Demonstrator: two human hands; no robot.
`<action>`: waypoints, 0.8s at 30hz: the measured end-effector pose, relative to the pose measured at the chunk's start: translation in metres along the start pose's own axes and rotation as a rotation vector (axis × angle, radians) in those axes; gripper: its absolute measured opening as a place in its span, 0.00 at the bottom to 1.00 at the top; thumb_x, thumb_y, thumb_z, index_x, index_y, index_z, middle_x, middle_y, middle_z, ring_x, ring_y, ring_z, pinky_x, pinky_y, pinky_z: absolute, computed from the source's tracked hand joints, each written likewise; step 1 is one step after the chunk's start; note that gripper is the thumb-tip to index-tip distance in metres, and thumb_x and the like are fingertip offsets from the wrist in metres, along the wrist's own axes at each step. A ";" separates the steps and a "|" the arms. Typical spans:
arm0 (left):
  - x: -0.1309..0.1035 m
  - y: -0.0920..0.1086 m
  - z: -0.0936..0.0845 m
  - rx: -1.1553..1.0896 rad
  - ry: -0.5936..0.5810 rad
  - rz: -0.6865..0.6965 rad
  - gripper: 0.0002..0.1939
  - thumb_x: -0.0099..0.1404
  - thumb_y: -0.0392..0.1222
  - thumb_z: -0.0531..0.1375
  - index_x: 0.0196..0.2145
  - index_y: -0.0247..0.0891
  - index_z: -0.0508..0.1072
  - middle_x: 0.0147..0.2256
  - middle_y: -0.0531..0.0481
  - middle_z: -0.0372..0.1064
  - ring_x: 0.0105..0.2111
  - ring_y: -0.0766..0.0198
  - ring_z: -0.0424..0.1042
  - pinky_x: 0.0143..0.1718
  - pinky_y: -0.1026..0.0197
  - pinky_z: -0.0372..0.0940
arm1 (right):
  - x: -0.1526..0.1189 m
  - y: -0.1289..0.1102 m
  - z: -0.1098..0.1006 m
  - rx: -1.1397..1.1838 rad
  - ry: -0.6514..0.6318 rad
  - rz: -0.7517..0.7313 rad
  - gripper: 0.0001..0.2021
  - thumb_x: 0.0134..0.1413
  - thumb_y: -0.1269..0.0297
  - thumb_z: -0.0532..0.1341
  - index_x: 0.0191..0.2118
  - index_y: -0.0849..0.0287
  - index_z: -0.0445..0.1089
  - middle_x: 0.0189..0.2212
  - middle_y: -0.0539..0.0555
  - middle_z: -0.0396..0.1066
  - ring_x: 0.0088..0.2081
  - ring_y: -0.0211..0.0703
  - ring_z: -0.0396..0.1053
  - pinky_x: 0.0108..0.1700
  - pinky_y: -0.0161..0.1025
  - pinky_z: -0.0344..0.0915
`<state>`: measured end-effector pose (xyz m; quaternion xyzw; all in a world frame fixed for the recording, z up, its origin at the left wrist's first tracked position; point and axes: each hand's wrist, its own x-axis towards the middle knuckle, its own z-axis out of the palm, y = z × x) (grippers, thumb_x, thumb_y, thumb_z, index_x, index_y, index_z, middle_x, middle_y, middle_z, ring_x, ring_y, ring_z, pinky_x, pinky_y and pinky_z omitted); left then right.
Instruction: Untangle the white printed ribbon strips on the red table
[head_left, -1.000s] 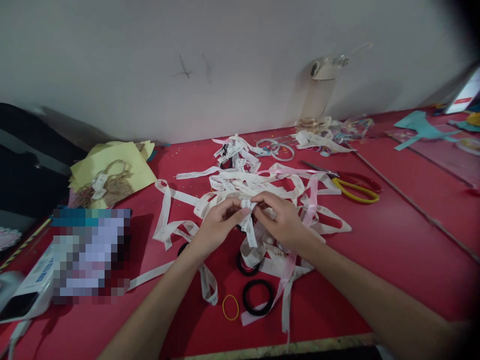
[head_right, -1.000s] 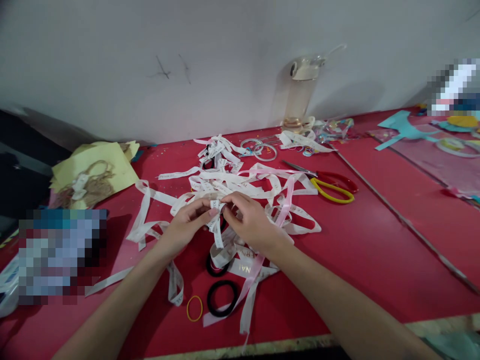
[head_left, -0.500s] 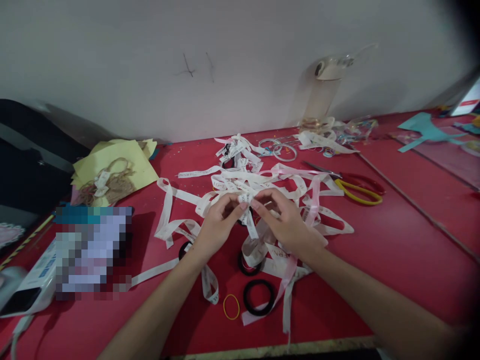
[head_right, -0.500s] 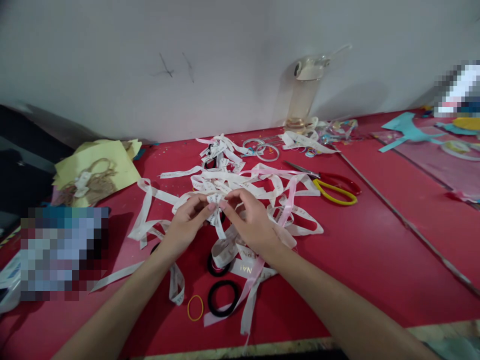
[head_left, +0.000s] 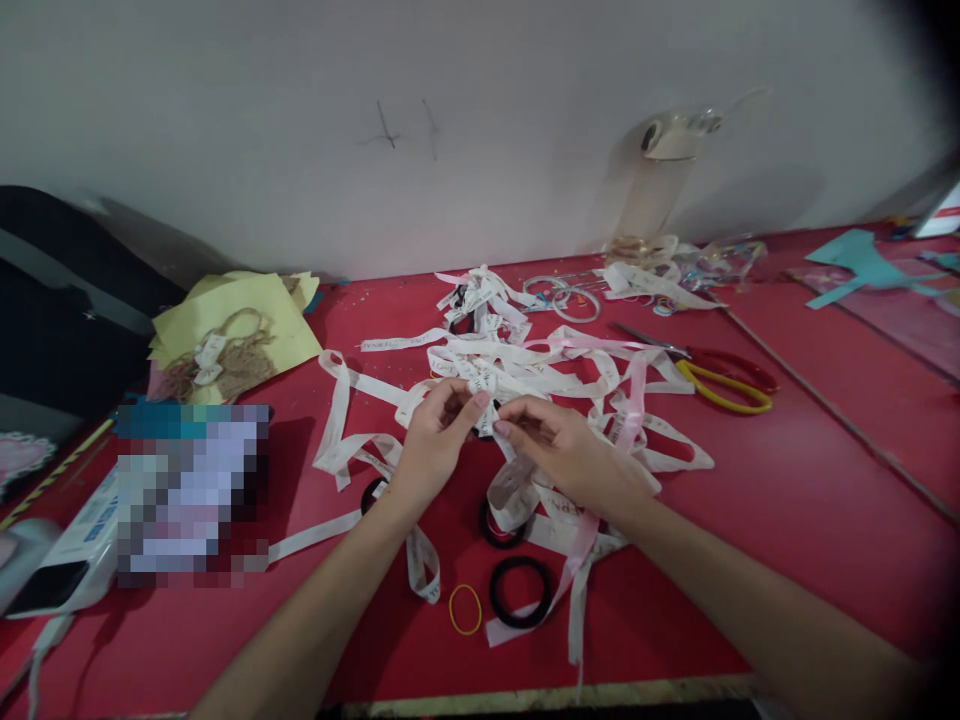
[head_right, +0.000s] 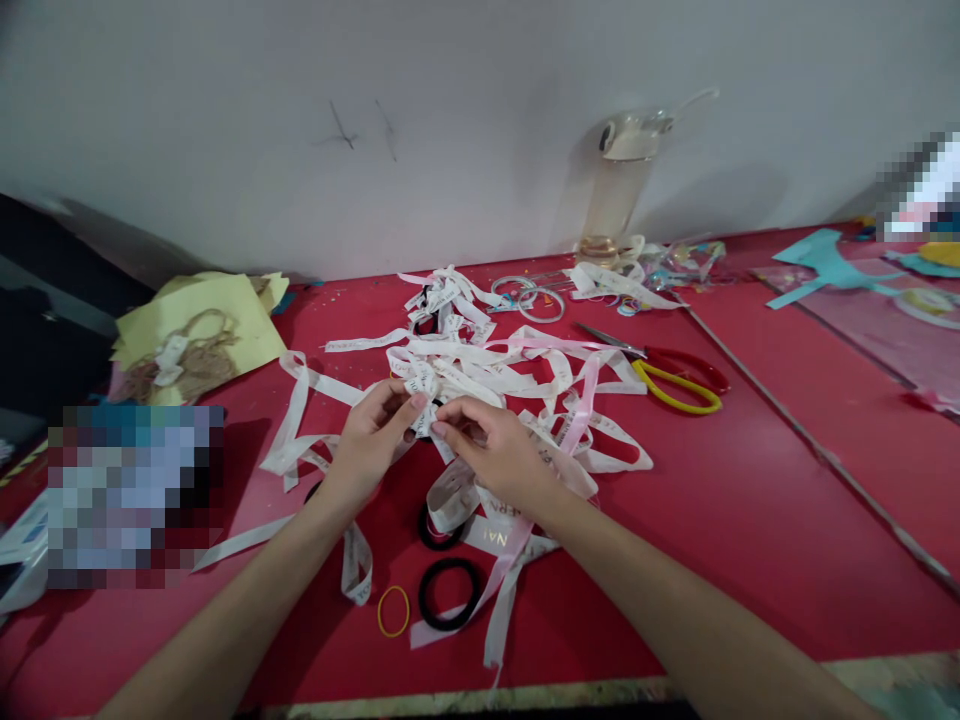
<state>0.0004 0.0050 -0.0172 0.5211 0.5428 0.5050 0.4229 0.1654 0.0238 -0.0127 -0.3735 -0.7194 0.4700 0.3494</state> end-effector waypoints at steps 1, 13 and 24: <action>0.000 0.000 0.000 -0.006 0.005 0.000 0.12 0.62 0.51 0.59 0.31 0.39 0.66 0.27 0.55 0.59 0.26 0.70 0.59 0.28 0.67 0.59 | 0.000 0.000 0.000 -0.001 -0.004 -0.001 0.06 0.59 0.63 0.57 0.37 0.58 0.69 0.31 0.50 0.71 0.32 0.36 0.67 0.36 0.34 0.65; -0.004 0.004 0.002 0.200 0.034 0.134 0.12 0.69 0.49 0.50 0.33 0.40 0.65 0.29 0.54 0.60 0.30 0.66 0.60 0.34 0.65 0.58 | -0.001 0.014 0.008 0.102 0.153 0.020 0.11 0.60 0.57 0.56 0.45 0.55 0.64 0.39 0.52 0.69 0.38 0.39 0.68 0.41 0.37 0.66; -0.012 0.004 0.016 0.206 -0.080 0.171 0.11 0.69 0.47 0.50 0.38 0.39 0.68 0.36 0.50 0.68 0.37 0.64 0.66 0.41 0.63 0.59 | -0.007 0.007 0.022 0.047 0.297 0.023 0.12 0.65 0.55 0.49 0.41 0.54 0.64 0.32 0.50 0.67 0.35 0.41 0.65 0.39 0.36 0.63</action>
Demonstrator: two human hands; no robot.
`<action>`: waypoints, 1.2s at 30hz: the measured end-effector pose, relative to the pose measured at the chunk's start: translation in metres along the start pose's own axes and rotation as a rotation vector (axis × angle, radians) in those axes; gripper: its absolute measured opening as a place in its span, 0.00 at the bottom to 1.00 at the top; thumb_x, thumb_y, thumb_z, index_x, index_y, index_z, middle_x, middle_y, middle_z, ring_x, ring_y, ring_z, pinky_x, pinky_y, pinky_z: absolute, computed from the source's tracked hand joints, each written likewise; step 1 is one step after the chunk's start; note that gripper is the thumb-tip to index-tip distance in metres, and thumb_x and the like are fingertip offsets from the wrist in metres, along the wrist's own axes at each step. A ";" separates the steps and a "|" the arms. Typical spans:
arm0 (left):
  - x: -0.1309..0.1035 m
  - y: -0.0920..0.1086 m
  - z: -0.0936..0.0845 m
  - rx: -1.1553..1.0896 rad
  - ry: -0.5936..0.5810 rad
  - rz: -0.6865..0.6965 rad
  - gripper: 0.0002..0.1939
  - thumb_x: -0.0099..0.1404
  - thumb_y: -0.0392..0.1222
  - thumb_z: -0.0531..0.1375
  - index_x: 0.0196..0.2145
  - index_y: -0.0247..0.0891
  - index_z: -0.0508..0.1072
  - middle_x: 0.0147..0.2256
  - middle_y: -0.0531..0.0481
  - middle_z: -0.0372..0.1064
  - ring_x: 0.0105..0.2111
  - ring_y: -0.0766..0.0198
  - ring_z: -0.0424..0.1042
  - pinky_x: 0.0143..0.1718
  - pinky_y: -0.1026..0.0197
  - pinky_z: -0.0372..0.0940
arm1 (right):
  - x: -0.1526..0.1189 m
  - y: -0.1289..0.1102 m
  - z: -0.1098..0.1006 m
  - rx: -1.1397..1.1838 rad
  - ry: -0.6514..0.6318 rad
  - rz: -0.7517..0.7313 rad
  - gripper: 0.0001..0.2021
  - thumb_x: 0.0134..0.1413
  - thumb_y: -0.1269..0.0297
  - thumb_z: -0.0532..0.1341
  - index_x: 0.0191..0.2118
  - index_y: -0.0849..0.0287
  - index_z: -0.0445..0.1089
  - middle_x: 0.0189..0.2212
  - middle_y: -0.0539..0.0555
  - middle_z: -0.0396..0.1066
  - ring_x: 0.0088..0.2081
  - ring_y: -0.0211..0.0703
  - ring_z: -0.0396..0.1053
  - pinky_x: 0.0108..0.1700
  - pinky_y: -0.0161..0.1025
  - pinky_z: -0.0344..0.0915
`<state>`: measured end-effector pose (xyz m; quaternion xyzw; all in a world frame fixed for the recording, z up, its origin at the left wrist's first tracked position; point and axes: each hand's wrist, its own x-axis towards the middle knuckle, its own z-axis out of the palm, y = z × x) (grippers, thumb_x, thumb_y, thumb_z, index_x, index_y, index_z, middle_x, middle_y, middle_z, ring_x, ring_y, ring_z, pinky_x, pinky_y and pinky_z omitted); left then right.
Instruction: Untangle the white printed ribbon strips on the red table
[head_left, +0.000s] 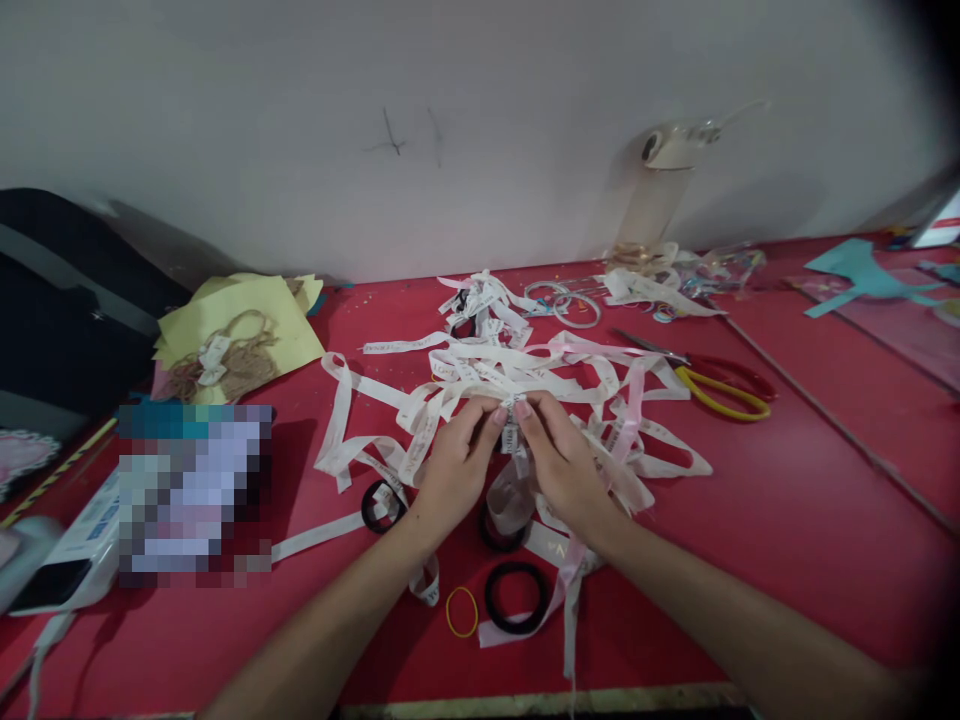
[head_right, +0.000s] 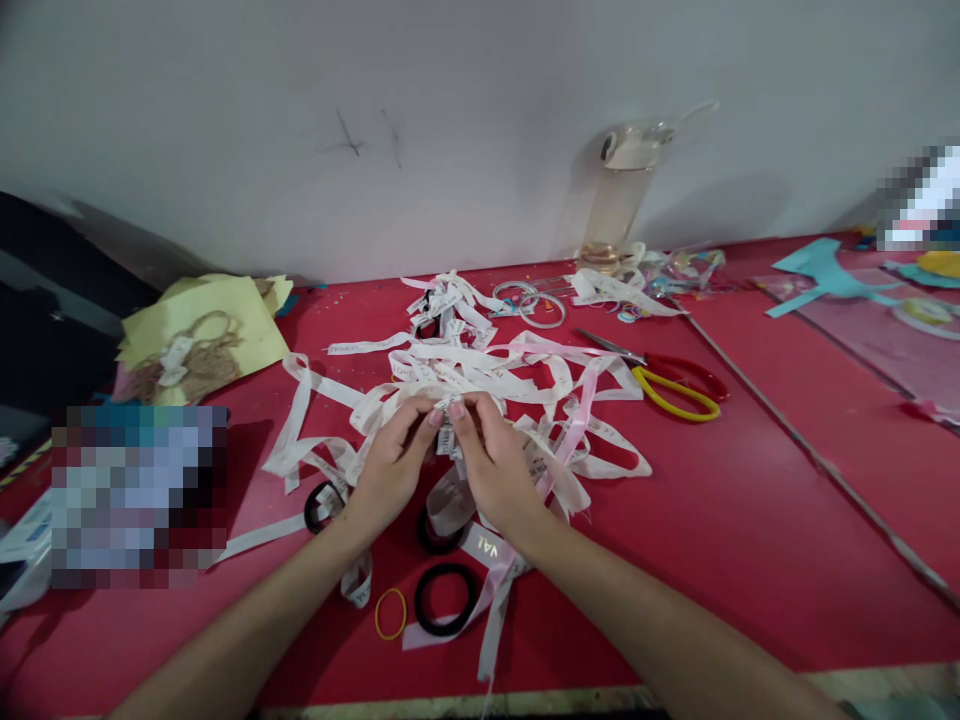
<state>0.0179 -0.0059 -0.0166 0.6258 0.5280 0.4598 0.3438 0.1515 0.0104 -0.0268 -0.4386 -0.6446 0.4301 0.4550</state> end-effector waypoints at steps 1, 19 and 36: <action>-0.001 0.001 0.001 -0.003 -0.008 -0.021 0.11 0.69 0.47 0.50 0.38 0.39 0.67 0.36 0.51 0.67 0.35 0.64 0.65 0.40 0.64 0.59 | 0.000 0.000 0.000 -0.029 0.023 -0.003 0.11 0.65 0.55 0.49 0.40 0.54 0.63 0.31 0.50 0.66 0.34 0.40 0.65 0.37 0.36 0.62; 0.007 -0.005 -0.014 -0.220 -0.042 -0.086 0.08 0.62 0.44 0.59 0.36 0.40 0.65 0.31 0.54 0.62 0.31 0.68 0.62 0.34 0.66 0.58 | 0.006 0.008 -0.006 -0.021 -0.110 -0.124 0.09 0.56 0.72 0.54 0.41 0.55 0.67 0.39 0.52 0.69 0.42 0.42 0.67 0.41 0.37 0.65; 0.012 -0.013 -0.023 -0.281 -0.157 -0.125 0.12 0.60 0.44 0.61 0.41 0.39 0.67 0.34 0.53 0.64 0.36 0.65 0.64 0.39 0.64 0.60 | 0.009 -0.002 -0.016 -0.185 -0.059 -0.284 0.07 0.56 0.73 0.58 0.39 0.56 0.69 0.38 0.52 0.70 0.41 0.41 0.69 0.45 0.39 0.66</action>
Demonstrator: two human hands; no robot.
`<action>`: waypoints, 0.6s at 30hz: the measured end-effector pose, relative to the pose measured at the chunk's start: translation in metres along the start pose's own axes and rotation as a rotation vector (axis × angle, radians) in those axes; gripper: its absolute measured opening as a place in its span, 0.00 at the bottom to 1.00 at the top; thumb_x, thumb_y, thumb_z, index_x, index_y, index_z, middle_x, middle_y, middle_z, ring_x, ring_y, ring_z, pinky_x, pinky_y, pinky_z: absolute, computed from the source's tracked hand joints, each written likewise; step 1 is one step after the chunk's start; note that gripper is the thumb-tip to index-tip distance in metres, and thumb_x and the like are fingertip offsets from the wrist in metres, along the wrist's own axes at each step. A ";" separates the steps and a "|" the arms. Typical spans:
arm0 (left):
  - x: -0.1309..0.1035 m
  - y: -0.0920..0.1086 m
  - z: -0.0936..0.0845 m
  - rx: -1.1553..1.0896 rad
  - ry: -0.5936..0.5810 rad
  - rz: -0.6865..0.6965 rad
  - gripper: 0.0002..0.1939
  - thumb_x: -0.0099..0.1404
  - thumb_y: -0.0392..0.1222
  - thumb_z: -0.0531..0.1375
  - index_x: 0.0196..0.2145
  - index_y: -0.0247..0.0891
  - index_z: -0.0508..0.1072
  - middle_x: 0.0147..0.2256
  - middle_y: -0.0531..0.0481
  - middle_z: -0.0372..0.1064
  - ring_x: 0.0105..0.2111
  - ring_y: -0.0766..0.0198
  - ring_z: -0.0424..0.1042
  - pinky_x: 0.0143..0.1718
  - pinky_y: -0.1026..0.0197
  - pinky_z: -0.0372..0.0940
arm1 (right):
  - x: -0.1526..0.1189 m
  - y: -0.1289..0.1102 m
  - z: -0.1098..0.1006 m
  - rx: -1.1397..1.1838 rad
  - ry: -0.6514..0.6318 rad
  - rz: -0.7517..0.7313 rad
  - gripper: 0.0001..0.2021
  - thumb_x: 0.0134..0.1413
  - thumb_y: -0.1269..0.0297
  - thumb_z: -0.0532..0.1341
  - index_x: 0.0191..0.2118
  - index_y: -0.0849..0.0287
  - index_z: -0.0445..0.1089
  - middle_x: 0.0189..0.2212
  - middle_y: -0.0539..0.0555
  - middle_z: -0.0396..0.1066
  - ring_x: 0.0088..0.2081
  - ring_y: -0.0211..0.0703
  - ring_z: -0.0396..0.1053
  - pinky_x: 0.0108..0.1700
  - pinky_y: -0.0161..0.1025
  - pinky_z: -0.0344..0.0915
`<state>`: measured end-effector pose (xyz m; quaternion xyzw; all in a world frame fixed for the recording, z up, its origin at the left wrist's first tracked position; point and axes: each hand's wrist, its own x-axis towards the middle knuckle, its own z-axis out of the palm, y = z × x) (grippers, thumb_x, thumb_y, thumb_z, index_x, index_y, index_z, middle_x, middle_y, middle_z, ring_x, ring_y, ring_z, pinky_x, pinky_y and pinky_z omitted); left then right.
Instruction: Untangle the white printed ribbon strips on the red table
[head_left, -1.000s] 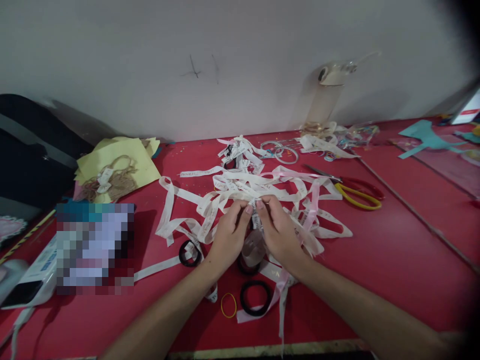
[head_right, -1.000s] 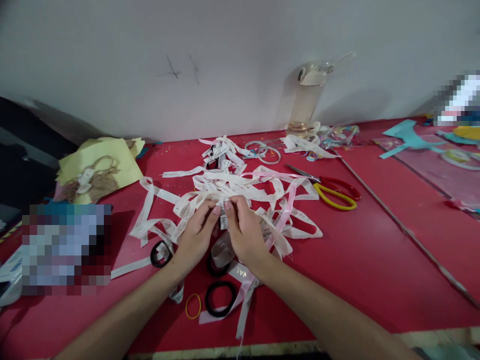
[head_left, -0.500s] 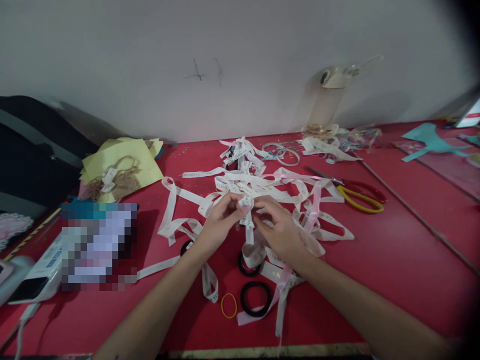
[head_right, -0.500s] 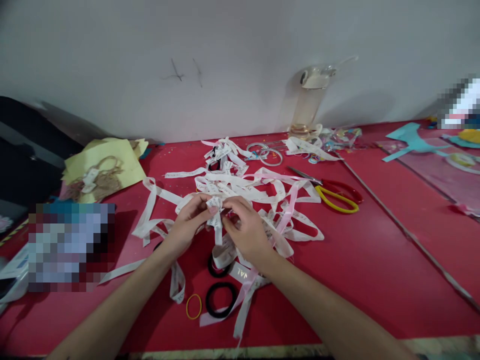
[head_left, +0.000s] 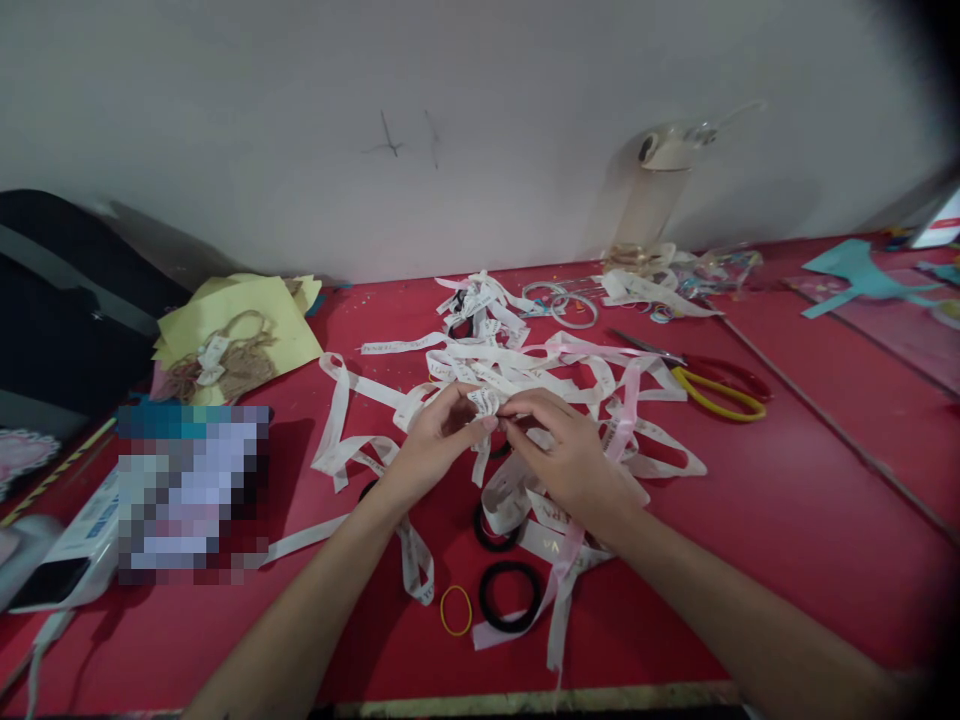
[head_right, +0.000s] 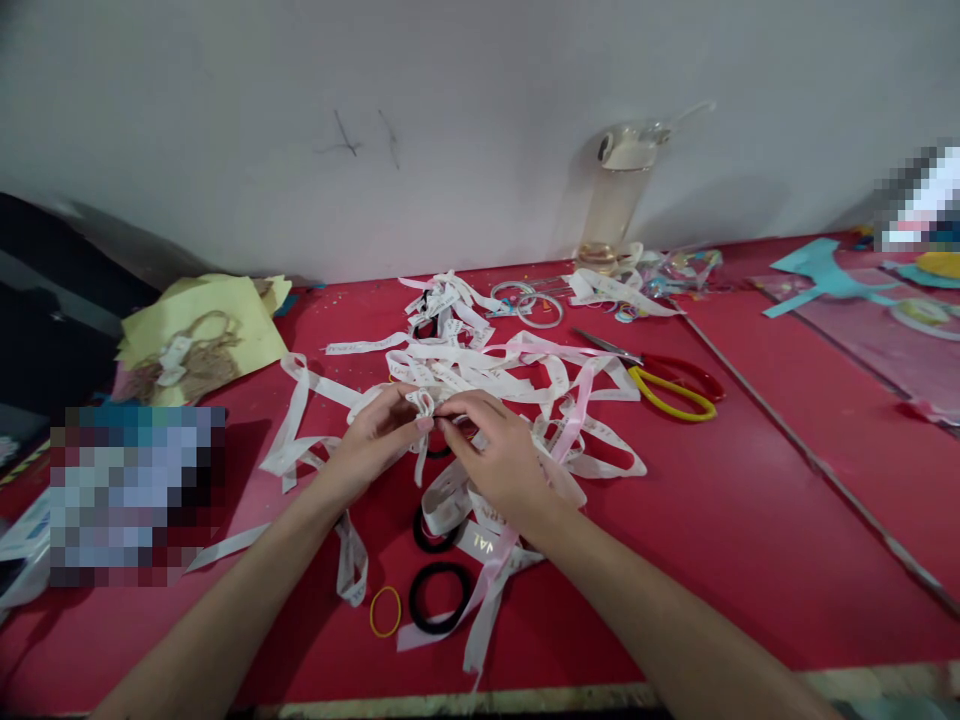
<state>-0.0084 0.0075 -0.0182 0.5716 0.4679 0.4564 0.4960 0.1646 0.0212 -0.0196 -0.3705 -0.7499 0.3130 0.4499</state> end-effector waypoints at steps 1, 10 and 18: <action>0.000 0.000 -0.001 -0.006 -0.007 0.004 0.12 0.60 0.44 0.61 0.40 0.38 0.67 0.34 0.52 0.64 0.36 0.65 0.64 0.39 0.64 0.60 | 0.000 0.002 0.001 0.032 -0.001 0.020 0.07 0.57 0.71 0.58 0.40 0.55 0.69 0.39 0.52 0.71 0.42 0.41 0.69 0.46 0.39 0.66; -0.004 0.006 -0.004 0.018 -0.078 -0.037 0.16 0.62 0.46 0.60 0.45 0.40 0.65 0.34 0.52 0.66 0.34 0.65 0.68 0.40 0.62 0.63 | -0.001 0.013 0.004 0.254 0.004 0.097 0.05 0.54 0.68 0.62 0.38 0.56 0.71 0.38 0.52 0.71 0.40 0.41 0.70 0.42 0.38 0.68; 0.000 0.003 -0.002 0.110 -0.064 0.076 0.11 0.64 0.45 0.58 0.41 0.38 0.65 0.34 0.51 0.66 0.35 0.65 0.67 0.41 0.62 0.63 | -0.002 0.005 0.000 0.033 0.062 -0.004 0.04 0.56 0.71 0.61 0.37 0.56 0.71 0.36 0.51 0.71 0.40 0.40 0.69 0.45 0.39 0.66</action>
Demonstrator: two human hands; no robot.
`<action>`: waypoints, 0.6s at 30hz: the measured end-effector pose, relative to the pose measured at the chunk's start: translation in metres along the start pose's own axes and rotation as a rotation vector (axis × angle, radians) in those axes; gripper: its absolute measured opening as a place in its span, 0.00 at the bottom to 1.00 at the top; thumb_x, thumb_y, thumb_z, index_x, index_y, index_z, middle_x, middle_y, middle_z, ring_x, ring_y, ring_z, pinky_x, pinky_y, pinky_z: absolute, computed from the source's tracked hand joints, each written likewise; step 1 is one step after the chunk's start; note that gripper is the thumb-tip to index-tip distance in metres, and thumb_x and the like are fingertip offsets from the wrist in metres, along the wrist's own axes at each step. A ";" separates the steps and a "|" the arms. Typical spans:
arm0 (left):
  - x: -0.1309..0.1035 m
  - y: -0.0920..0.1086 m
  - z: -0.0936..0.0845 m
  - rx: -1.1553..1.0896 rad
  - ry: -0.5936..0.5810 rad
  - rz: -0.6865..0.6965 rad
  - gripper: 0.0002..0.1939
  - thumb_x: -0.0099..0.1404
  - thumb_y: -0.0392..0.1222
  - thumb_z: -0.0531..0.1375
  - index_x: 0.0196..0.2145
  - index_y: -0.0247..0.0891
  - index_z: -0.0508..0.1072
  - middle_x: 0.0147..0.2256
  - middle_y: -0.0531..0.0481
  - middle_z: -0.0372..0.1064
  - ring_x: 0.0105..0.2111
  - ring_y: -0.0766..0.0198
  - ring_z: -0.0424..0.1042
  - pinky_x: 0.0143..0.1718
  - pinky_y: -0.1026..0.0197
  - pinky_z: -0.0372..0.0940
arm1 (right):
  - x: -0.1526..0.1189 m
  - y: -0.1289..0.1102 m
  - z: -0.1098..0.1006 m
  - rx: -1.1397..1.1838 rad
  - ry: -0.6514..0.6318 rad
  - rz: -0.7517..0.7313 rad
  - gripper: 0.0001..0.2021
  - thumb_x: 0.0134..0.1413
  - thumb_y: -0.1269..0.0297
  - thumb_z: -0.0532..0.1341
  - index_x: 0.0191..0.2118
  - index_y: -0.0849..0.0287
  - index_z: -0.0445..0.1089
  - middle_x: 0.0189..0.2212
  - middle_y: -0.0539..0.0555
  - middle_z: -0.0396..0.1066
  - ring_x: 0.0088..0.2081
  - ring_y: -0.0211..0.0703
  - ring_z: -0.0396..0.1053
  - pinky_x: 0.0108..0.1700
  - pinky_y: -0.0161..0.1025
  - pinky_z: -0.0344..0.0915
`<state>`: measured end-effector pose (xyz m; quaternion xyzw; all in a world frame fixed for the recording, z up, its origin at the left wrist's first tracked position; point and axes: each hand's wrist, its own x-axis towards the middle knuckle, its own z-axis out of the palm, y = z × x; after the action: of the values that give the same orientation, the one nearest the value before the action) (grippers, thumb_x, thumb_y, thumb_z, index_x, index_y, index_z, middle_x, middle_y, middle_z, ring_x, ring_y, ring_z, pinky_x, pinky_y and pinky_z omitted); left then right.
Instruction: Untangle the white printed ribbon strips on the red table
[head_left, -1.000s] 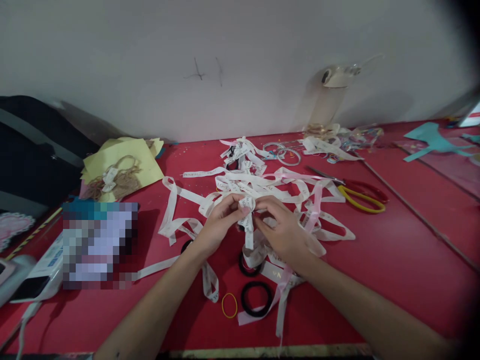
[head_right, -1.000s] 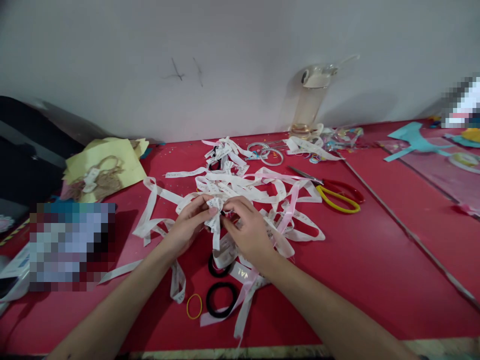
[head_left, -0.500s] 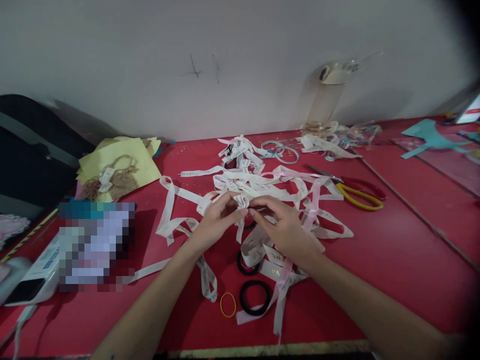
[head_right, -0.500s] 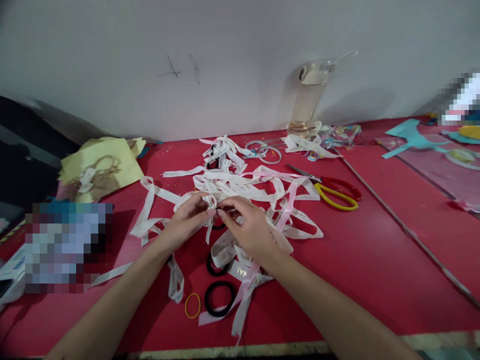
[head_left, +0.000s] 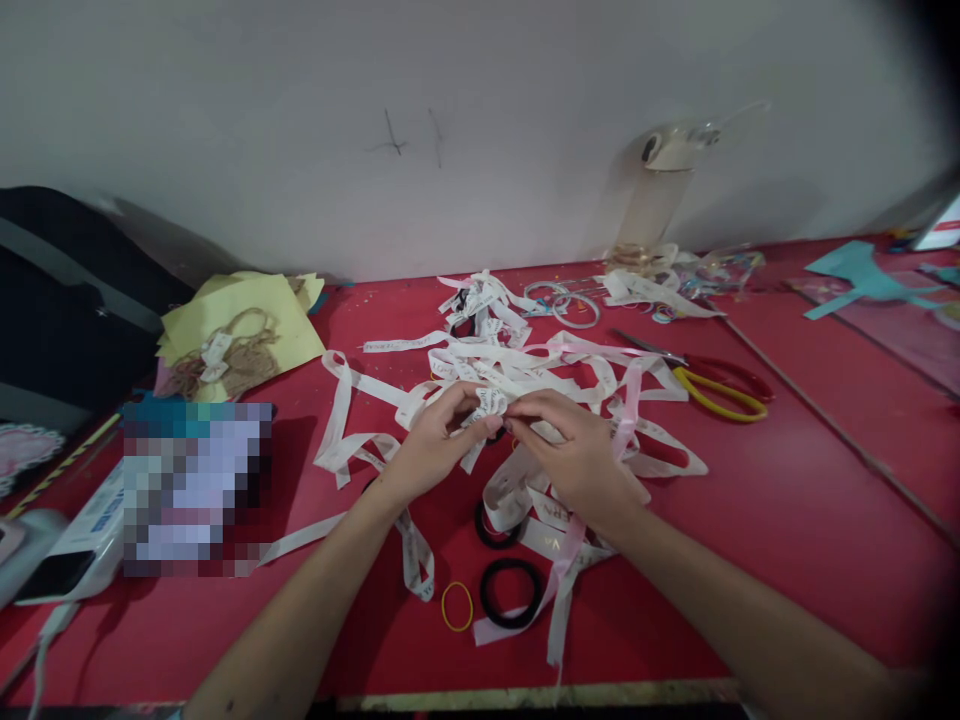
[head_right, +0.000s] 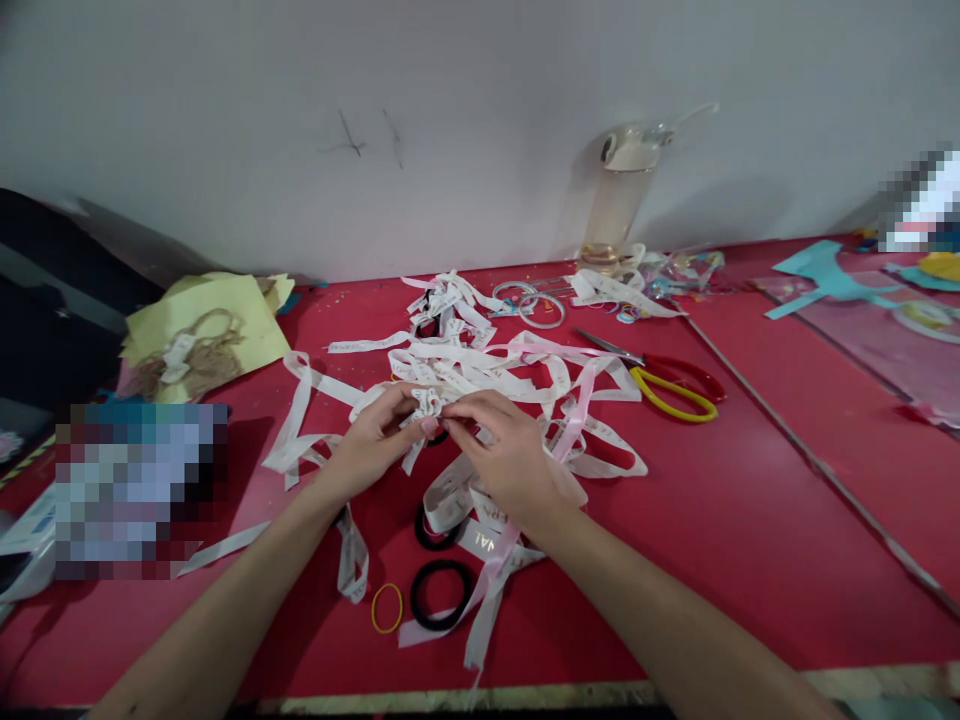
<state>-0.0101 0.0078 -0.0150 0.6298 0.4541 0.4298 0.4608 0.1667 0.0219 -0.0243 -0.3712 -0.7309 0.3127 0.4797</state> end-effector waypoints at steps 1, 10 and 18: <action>0.000 0.000 0.000 0.023 0.004 0.013 0.10 0.64 0.46 0.57 0.40 0.38 0.65 0.33 0.51 0.66 0.35 0.65 0.67 0.40 0.63 0.63 | 0.000 0.000 0.000 -0.020 -0.005 -0.002 0.04 0.57 0.70 0.61 0.36 0.56 0.71 0.36 0.51 0.71 0.40 0.40 0.69 0.44 0.39 0.65; 0.003 -0.007 -0.001 0.154 0.096 -0.012 0.11 0.66 0.47 0.55 0.39 0.37 0.66 0.27 0.55 0.64 0.24 0.69 0.64 0.30 0.65 0.61 | 0.004 -0.006 -0.004 -0.125 -0.214 0.103 0.04 0.59 0.70 0.58 0.37 0.56 0.69 0.36 0.51 0.71 0.39 0.39 0.69 0.43 0.37 0.64; 0.003 -0.006 -0.003 0.261 0.108 0.008 0.11 0.67 0.48 0.53 0.40 0.38 0.66 0.29 0.54 0.64 0.29 0.67 0.66 0.34 0.64 0.62 | 0.003 -0.001 -0.001 0.070 -0.273 0.217 0.04 0.60 0.65 0.57 0.37 0.57 0.68 0.34 0.49 0.71 0.37 0.37 0.69 0.40 0.34 0.64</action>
<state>-0.0130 0.0124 -0.0195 0.6620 0.5279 0.4022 0.3483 0.1666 0.0243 -0.0216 -0.3850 -0.7335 0.4356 0.3521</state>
